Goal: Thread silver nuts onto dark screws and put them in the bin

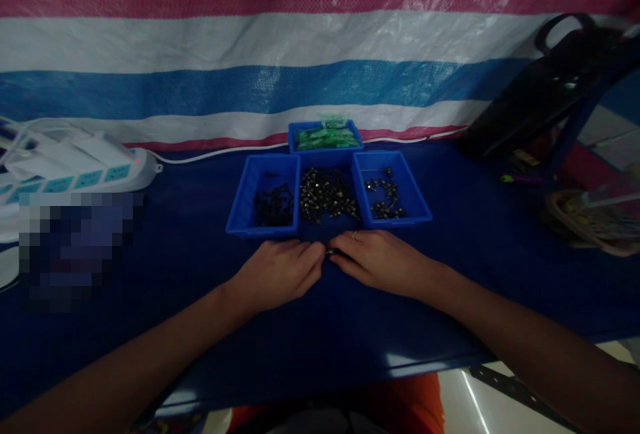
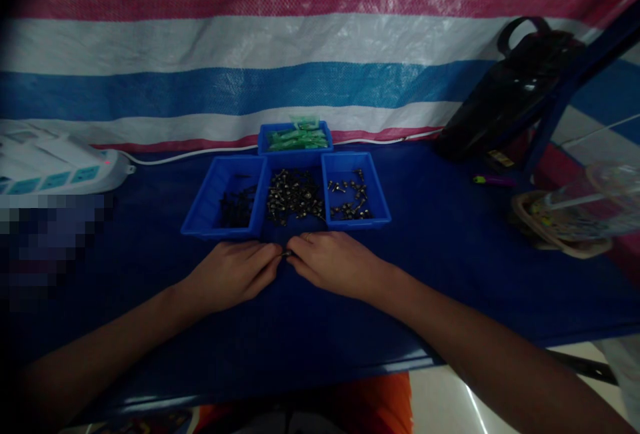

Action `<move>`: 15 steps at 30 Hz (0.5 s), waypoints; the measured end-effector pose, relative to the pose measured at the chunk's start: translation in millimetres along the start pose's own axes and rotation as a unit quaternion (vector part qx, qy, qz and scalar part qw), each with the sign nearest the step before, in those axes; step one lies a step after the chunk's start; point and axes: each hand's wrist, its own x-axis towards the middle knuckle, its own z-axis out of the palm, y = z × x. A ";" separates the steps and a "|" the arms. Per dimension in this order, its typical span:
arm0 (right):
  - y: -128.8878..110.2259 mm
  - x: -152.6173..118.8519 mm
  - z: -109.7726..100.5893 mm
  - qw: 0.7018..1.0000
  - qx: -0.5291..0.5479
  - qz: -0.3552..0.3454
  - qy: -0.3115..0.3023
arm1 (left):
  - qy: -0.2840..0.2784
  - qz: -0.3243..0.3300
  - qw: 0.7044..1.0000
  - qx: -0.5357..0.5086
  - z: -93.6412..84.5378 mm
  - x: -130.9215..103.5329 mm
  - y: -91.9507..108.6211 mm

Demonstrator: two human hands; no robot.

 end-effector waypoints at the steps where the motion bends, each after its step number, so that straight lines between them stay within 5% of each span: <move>1: -0.1 0.0 0.6 1.000 -0.007 0.000 0.002 | 0.001 -0.002 1.000 -0.004 -0.1 0.1 -0.1; 15: 3.3 0.8 5.6 1.000 -0.009 -0.003 0.015 | 0.058 -0.010 0.997 -0.039 3.4 -0.1 -1.0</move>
